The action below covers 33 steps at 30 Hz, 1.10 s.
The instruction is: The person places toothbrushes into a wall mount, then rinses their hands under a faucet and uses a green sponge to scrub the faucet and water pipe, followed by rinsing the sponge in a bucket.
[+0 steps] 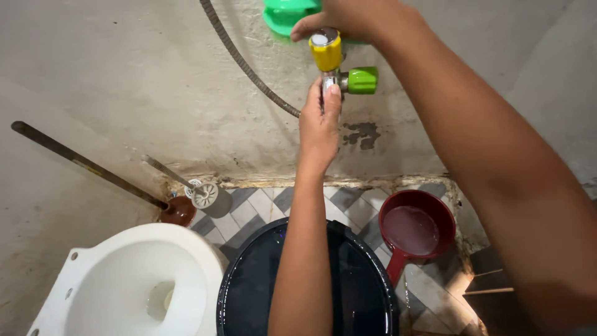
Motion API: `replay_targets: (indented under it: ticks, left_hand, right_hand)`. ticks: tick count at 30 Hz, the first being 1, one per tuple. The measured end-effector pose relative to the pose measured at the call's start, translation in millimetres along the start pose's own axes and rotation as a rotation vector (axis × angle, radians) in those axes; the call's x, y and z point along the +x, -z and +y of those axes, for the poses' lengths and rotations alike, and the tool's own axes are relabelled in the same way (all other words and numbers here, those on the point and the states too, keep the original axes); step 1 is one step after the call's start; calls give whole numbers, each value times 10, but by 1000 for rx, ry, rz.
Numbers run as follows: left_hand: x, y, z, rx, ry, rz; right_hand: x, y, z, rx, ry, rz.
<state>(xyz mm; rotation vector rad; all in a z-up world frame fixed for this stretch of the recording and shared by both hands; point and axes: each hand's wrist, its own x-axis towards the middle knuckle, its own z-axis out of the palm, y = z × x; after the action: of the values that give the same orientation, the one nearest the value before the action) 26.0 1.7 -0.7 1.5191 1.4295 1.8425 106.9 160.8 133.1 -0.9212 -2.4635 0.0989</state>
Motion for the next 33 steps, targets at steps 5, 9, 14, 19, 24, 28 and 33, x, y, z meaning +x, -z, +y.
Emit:
replay_targets:
  ticks: [5,9,14,19,24,28,33]
  left_hand:
    - [-20,-4,-103,-42,-65,11]
    - [14,-66,-223,-134,-46,31]
    - [-5,-66,-254,-151,-32,35]
    - [-15,-79,-217,-177,-33,52]
    - [-64,-92,-192,-133,-41,65]
    - [-74,-83,-203,-80,-21,55]
    - [-40,2,-268,202,-196,119]
  right_hand:
    - [-190,-23,447,125,28,-8]
    - [-578,-26,784,329,46,64]
    - [-624,-343,691,1054,37,158]
    - [-914,-669,649,1255,75,157]
    - [-1059,-825,797,1292,-45,17]
    - [-1104,-768,784,1606,91,52]
    - [-1287,-1008,312,1790,-49,-50]
